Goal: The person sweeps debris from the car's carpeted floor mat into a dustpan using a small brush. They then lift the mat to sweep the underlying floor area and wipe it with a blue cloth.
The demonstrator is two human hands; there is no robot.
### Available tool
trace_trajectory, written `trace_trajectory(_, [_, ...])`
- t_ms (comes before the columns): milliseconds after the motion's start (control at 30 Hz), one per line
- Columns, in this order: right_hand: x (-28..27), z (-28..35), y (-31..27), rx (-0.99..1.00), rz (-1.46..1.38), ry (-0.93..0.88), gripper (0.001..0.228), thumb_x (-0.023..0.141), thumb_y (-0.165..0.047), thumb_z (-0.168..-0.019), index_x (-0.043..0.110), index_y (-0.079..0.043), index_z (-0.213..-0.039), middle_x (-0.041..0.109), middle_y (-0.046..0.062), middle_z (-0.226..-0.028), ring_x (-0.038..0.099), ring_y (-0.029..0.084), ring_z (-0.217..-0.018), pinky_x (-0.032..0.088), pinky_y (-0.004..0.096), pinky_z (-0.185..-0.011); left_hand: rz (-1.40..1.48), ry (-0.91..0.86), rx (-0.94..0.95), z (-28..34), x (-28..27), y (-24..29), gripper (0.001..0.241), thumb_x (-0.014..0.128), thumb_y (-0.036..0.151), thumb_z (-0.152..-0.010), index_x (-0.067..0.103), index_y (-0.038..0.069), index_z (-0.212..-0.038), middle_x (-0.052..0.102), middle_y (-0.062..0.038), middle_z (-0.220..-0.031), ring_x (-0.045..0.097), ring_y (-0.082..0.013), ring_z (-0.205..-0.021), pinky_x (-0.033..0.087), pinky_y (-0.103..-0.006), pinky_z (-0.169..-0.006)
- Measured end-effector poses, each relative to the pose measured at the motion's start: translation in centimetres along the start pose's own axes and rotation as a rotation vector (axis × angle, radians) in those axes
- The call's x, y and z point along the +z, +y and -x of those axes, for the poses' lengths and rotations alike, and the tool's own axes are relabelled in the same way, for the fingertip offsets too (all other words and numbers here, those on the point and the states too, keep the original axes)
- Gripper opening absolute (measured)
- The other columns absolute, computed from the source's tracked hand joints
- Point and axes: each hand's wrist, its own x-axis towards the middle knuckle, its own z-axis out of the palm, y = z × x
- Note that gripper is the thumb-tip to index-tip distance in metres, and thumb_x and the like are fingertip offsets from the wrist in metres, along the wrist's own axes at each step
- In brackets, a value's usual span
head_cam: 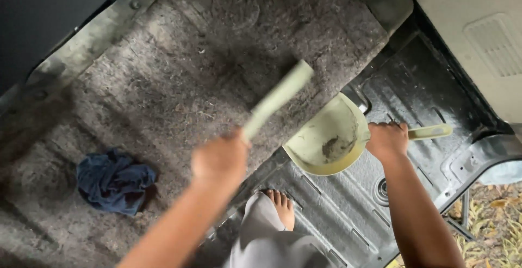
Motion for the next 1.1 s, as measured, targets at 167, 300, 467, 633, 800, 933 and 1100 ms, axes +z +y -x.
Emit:
trace_trajectory(167, [-0.4, 0.7, 0.0, 0.001, 0.003, 0.004, 0.046, 0.055, -0.023, -0.091, 0.070, -0.023, -0.135, 0.077, 0.004, -0.124, 0.065, 0.029, -0.122, 0.034, 0.042, -0.107, 0.139, -0.078, 0.104, 3.1, -0.1, 0.7, 0.035, 0.047, 0.035, -0.105, 0.064, 0.011, -0.125, 0.077, -0.014, -0.084, 0.078, -0.0354, -0.082, 0.062, -0.0489, -0.067])
trace_trajectory(300, [-0.5, 0.8, -0.2, 0.001, -0.014, 0.017, 0.043, 0.049, -0.020, -0.095, 0.071, -0.021, -0.132, 0.077, 0.005, -0.122, 0.065, 0.030, -0.122, 0.035, 0.041, -0.105, 0.022, -0.019, -0.112, 2.0, -2.6, -2.9, 0.044, 0.039, 0.039, -0.108, 0.061, 0.016, -0.138, 0.079, -0.013, -0.090, 0.079, -0.0314, -0.087, 0.064, -0.0463, -0.071])
trace_trajectory(467, [-0.2, -0.1, -0.1, -0.001, 0.020, 0.028, 0.044, 0.051, -0.023, -0.093, 0.070, -0.025, -0.132, 0.077, 0.002, -0.121, 0.065, 0.027, -0.122, 0.035, 0.040, -0.105, 0.112, -0.051, -0.109, 0.7, -0.5, -2.1, 0.037, 0.040, 0.040, -0.107, 0.060, 0.015, -0.128, 0.078, -0.012, -0.090, 0.079, -0.0330, -0.089, 0.063, -0.0481, -0.073])
trace_trajectory(633, [0.2, -0.2, 0.5, -0.015, 0.006, -0.005, 0.045, 0.059, -0.027, -0.092, 0.069, -0.023, -0.136, 0.076, 0.004, -0.124, 0.064, 0.027, -0.124, 0.036, 0.040, -0.106, 0.197, -0.196, 0.089, 2.6, 0.0, 0.2, 0.036, 0.041, 0.039, -0.106, 0.060, 0.019, -0.128, 0.078, -0.014, -0.092, 0.077, -0.0385, -0.093, 0.062, -0.0526, -0.078])
trace_trajectory(800, [0.0, -0.4, 0.4, -0.037, -0.003, 0.032, 0.040, 0.060, -0.024, -0.092, 0.072, -0.020, -0.130, 0.077, 0.005, -0.121, 0.065, 0.028, -0.120, 0.036, 0.040, -0.104, 0.081, -0.095, -0.073, 1.7, -1.7, -2.6, 0.041, 0.036, 0.043, -0.108, 0.060, 0.021, -0.132, 0.078, -0.011, -0.093, 0.079, -0.0301, -0.092, 0.064, -0.0458, -0.077])
trace_trajectory(933, [1.1, -1.7, 0.6, -0.043, 0.016, 0.052, 0.039, 0.061, -0.026, -0.091, 0.072, -0.023, -0.128, 0.077, 0.003, -0.120, 0.065, 0.027, -0.121, 0.037, 0.040, -0.105, 0.136, -0.111, -0.139, 0.6, -1.9, -0.9, 0.036, 0.039, 0.041, -0.107, 0.062, 0.021, -0.126, 0.079, -0.010, -0.093, 0.079, -0.0319, -0.091, 0.063, -0.0467, -0.077])
trace_trajectory(1100, [1.4, -1.3, 1.0, -0.031, -0.012, 0.070, 0.040, 0.065, -0.030, -0.087, 0.074, -0.024, -0.126, 0.078, 0.003, -0.118, 0.066, 0.027, -0.121, 0.037, 0.040, -0.105, 0.214, -0.121, 0.153, 2.2, 1.4, 2.9, 0.030, 0.046, 0.041, -0.104, 0.063, 0.020, -0.116, 0.078, -0.010, -0.084, 0.078, -0.0341, -0.084, 0.062, -0.0487, -0.071])
